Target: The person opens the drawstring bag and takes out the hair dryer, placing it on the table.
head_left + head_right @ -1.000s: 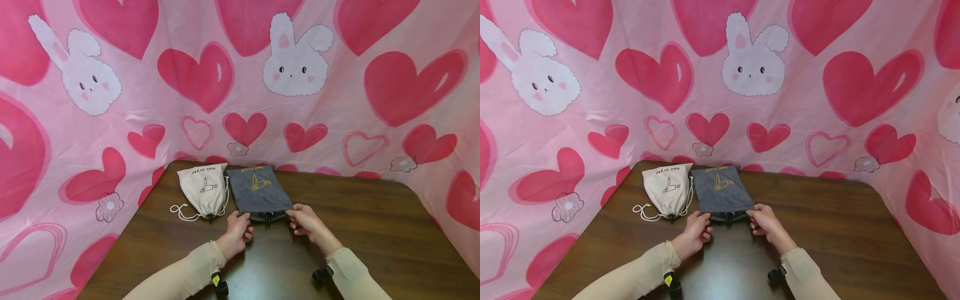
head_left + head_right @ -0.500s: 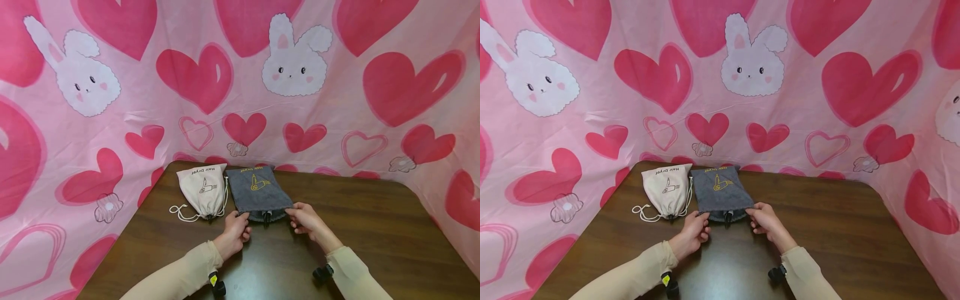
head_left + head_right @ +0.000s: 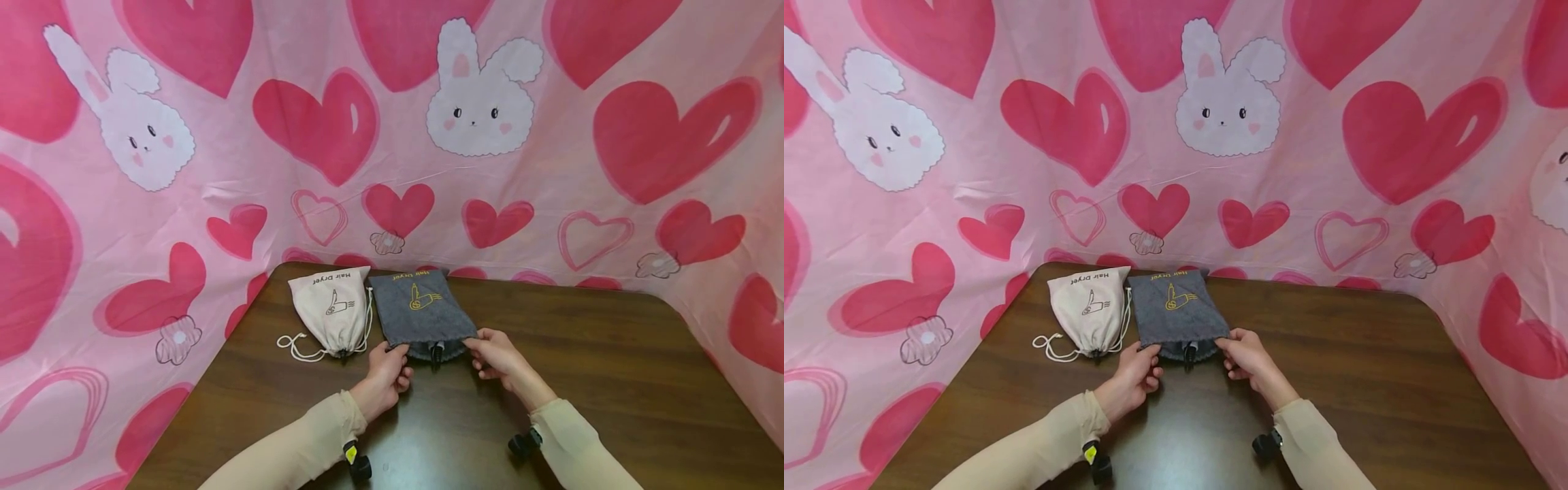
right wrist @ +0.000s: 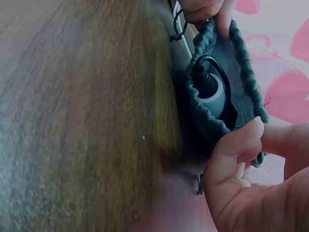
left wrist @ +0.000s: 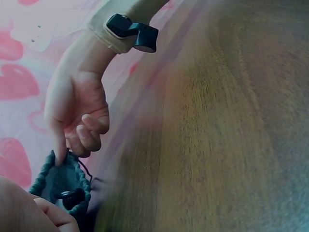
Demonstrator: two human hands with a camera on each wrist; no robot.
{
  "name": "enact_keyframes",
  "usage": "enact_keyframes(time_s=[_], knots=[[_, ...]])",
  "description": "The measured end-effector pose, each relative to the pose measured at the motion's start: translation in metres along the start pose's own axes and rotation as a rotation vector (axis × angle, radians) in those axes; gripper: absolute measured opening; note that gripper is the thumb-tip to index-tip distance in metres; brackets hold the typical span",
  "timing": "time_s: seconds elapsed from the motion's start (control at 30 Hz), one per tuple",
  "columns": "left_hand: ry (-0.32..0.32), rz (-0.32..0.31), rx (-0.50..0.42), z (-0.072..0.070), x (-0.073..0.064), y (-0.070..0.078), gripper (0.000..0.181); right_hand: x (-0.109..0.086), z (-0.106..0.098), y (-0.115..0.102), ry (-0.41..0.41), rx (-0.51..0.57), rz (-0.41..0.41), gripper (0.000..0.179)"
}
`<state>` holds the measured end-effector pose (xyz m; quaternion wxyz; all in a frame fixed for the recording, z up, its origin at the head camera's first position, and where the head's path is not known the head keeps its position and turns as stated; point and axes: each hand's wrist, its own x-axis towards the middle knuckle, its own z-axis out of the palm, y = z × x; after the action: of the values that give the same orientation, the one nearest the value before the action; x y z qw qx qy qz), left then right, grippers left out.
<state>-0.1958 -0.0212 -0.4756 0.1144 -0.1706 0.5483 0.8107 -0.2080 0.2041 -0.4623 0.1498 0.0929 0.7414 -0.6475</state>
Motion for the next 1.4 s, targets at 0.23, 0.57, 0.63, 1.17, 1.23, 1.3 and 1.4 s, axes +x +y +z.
enact_keyframes(time_s=[0.23, 0.57, 0.63, 1.17, 1.23, 1.3, 1.4], knots=[[0.016, 0.002, -0.003, -0.001, -0.002, 0.002, 0.015, 0.000, -0.002, 0.001, 0.017, 0.009, 0.018, 0.016], [0.008, -0.032, -0.037, -0.006, -0.002, 0.002, 0.015, -0.002, -0.005, 0.007, 0.022, 0.029, 0.017, 0.015], [0.011, -0.031, -0.036, -0.008, -0.002, 0.003, 0.012, -0.002, -0.006, 0.007, 0.022, 0.034, 0.023, 0.015], [0.083, 0.058, -0.030, -0.015, -0.006, 0.004, 0.014, 0.000, -0.006, 0.008, 0.031, 0.039, 0.033, 0.014], [0.075, 0.065, -0.029, -0.011, -0.007, 0.005, 0.013, 0.000, -0.005, 0.007, 0.031, 0.038, 0.028, 0.015], [0.063, 0.067, -0.027, -0.007, -0.008, 0.006, 0.012, 0.000, -0.004, 0.006, 0.026, 0.032, 0.020, 0.019], [0.051, 0.066, -0.029, -0.002, -0.006, 0.005, 0.011, 0.000, -0.002, 0.005, 0.017, 0.013, 0.002, 0.026]])
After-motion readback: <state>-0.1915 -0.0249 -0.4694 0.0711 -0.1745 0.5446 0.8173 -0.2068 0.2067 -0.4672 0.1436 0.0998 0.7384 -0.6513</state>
